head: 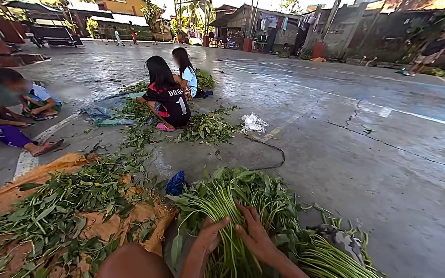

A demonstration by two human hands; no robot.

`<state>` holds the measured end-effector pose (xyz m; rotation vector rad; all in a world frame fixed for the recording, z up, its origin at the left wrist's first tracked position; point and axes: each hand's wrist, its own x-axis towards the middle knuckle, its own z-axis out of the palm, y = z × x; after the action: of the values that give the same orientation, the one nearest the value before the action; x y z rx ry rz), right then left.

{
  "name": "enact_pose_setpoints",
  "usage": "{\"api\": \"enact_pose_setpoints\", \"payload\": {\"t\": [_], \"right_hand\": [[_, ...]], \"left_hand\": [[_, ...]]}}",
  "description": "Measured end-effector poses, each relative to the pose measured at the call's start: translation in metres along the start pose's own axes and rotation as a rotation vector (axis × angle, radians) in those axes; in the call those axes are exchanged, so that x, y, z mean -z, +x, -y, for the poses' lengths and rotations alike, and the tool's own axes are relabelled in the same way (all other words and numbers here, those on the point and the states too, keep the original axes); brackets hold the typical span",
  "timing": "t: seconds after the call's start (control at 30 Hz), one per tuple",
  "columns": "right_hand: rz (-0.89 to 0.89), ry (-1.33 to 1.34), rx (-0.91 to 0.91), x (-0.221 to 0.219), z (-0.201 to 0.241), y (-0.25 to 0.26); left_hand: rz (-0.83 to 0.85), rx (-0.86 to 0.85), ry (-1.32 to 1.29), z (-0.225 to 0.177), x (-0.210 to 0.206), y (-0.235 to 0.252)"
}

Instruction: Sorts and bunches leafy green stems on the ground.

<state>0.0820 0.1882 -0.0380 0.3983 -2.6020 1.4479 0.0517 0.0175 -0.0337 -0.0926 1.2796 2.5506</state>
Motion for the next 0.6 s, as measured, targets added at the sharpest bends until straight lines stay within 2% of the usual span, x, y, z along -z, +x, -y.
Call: {"api": "enact_pose_setpoints", "payload": {"t": [0.1, 0.2, 0.33, 0.47, 0.53, 0.6], "right_hand": [[0.177, 0.122, -0.143, 0.004, 0.006, 0.0], [0.177, 0.165, -0.042, 0.002, -0.003, 0.002], [0.346, 0.137, 0.058, 0.015, -0.004, 0.011], [0.5, 0.169, 0.072, 0.027, -0.007, 0.02], [0.527, 0.086, 0.07, 0.028, -0.013, 0.024], [0.483, -0.109, -0.035, 0.028, -0.007, 0.027]], "left_hand": [[0.042, -0.003, -0.057, 0.001, -0.006, -0.002], [0.102, -0.022, -0.128, 0.001, -0.004, -0.004], [0.196, -0.063, -0.163, -0.003, 0.008, -0.002], [0.151, -0.042, -0.186, -0.005, 0.009, 0.0], [0.111, -0.022, -0.188, -0.004, 0.006, 0.004], [0.104, -0.015, -0.167, 0.001, 0.004, 0.009]]}}
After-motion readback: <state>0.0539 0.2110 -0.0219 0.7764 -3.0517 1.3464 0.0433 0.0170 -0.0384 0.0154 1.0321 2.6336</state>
